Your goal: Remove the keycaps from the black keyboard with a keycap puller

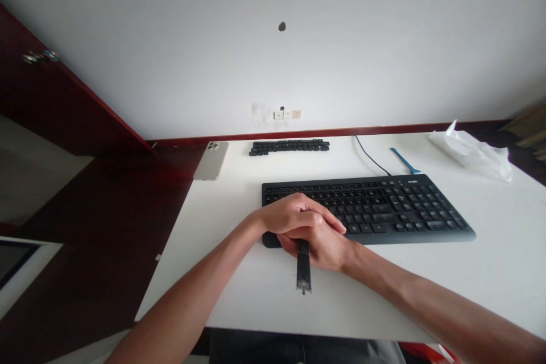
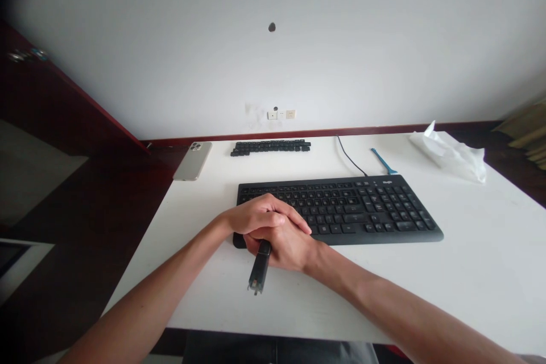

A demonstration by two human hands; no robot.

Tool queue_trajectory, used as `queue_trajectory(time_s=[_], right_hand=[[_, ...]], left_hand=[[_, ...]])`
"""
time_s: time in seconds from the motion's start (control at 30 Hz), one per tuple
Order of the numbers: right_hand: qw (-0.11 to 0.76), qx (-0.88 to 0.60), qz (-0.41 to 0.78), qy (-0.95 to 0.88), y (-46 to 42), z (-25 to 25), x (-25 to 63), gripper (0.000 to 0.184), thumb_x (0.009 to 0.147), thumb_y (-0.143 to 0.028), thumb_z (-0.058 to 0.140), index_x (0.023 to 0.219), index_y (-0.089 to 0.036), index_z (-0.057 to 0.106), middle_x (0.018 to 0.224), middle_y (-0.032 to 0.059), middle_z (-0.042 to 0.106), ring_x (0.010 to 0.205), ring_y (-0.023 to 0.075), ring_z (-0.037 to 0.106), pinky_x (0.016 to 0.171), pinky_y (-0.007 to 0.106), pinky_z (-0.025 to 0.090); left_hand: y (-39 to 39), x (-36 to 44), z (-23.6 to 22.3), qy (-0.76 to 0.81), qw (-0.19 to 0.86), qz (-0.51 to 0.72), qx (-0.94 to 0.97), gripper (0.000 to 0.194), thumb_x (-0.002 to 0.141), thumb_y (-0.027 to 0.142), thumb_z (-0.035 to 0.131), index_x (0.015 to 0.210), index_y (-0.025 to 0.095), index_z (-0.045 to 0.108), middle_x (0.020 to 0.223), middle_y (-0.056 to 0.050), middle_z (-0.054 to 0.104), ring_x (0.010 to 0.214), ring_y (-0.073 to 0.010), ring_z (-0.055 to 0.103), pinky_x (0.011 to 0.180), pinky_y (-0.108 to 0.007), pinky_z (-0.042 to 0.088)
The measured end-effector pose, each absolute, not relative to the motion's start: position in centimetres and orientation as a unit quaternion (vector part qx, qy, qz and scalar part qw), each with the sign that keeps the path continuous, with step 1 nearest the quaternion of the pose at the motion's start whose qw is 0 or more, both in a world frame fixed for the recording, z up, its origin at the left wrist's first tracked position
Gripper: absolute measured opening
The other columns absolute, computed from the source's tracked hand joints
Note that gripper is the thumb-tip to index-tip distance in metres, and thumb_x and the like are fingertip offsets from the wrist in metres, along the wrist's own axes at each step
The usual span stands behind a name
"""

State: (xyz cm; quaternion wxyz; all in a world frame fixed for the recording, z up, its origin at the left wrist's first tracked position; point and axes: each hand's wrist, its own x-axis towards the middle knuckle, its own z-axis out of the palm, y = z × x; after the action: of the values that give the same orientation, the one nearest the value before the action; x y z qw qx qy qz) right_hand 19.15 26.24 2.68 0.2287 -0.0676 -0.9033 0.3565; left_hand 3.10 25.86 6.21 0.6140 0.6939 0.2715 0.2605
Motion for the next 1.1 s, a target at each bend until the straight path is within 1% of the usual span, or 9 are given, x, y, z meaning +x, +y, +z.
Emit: queue_trajectory(time_s=[0.3,0.43,0.57,0.67,0.73,0.83,0.93,1.0,1.1], right_hand=[[0.242,-0.059,0.399,-0.883,26.2,3.0,19.1,0.020,0.078,-0.004,0.053,0.081,-0.013,0.071,0.069,0.0035,0.069,0.059,0.0152,0.063,0.060,0.028,0.054],[0.255,-0.057,0.411,-0.873,26.2,3.2,18.9,0.017,0.077,-0.002,0.054,0.072,-0.016,0.063,0.064,0.0000,0.063,0.054,0.0113,0.054,0.054,0.024,0.044],[0.295,-0.088,0.397,-0.865,26.2,3.8,18.5,0.036,0.085,-0.005,0.056,0.058,-0.021,0.038,0.054,-0.0055,0.042,0.050,0.0085,0.033,0.052,0.026,0.031],[0.322,-0.095,0.374,-0.865,26.2,4.0,18.4,0.042,0.090,-0.010,0.056,0.060,-0.022,0.029,0.055,-0.0052,0.039,0.054,0.0098,0.033,0.055,0.027,0.030],[0.328,-0.090,0.370,-0.865,26.2,3.9,18.5,0.040,0.091,-0.012,0.056,0.061,-0.022,0.031,0.058,-0.0041,0.043,0.055,0.0104,0.037,0.056,0.027,0.032],[0.328,-0.089,0.374,-0.863,26.3,3.8,18.5,0.038,0.095,-0.014,0.054,0.062,-0.022,0.036,0.060,-0.0027,0.048,0.056,0.0113,0.041,0.059,0.027,0.035],[0.330,-0.087,0.375,-0.862,26.3,3.9,18.5,0.039,0.097,-0.017,0.054,0.062,-0.023,0.038,0.059,-0.0020,0.051,0.057,0.0127,0.043,0.062,0.029,0.038],[0.344,-0.077,0.370,-0.860,26.3,3.9,18.5,0.038,0.098,-0.018,0.053,0.063,-0.023,0.041,0.060,-0.0012,0.054,0.058,0.0136,0.046,0.064,0.030,0.041],[0.366,-0.057,0.355,-0.858,26.3,4.0,18.5,0.035,0.099,-0.018,0.054,0.064,-0.022,0.046,0.065,0.0010,0.059,0.063,0.0148,0.051,0.070,0.031,0.045]], left_hand=[[26.0,3.0,6.0,0.248,0.623,0.270,0.691,0.040,0.096,0.028,0.046,0.115,0.014,0.079,0.125,-0.011,0.076,0.120,-0.0278,0.070,0.110,-0.040,0.051],[25.9,3.0,5.8,0.256,0.607,0.301,0.689,0.038,0.097,0.026,0.045,0.106,0.016,0.080,0.118,-0.010,0.078,0.116,-0.0263,0.072,0.106,-0.039,0.054],[26.1,1.9,5.7,0.402,0.442,0.335,0.729,0.041,0.093,0.010,0.041,0.103,0.019,0.080,0.111,-0.005,0.079,0.107,-0.0211,0.074,0.102,-0.035,0.055],[25.5,0.3,5.8,0.458,0.316,0.295,0.776,0.051,0.090,0.002,0.042,0.118,0.024,0.077,0.131,-0.001,0.073,0.128,-0.0200,0.066,0.115,-0.036,0.048],[24.5,-0.7,5.9,0.443,0.292,0.252,0.809,0.052,0.096,0.006,0.042,0.135,0.027,0.070,0.151,0.000,0.061,0.148,-0.0208,0.049,0.125,-0.039,0.039],[22.6,-1.6,5.9,0.441,0.289,0.176,0.831,0.055,0.102,0.019,0.049,0.157,0.025,0.048,0.164,-0.003,0.046,0.158,-0.0231,0.031,0.130,-0.045,0.030],[21.2,-1.5,5.6,0.456,0.249,0.132,0.844,0.082,0.095,0.036,0.064,0.166,0.018,0.028,0.171,-0.009,0.031,0.160,-0.0278,0.026,0.133,-0.048,0.021],[21.2,-1.0,5.3,0.467,0.217,0.106,0.850,0.090,0.094,0.044,0.065,0.167,0.015,0.023,0.173,-0.012,0.022,0.162,-0.0297,0.020,0.133,-0.048,0.018],[22.3,0.1,4.9,0.464,0.178,0.065,0.866,0.080,0.101,0.047,0.055,0.167,0.016,0.024,0.175,-0.009,0.018,0.163,-0.0304,0.014,0.133,-0.049,0.015]])
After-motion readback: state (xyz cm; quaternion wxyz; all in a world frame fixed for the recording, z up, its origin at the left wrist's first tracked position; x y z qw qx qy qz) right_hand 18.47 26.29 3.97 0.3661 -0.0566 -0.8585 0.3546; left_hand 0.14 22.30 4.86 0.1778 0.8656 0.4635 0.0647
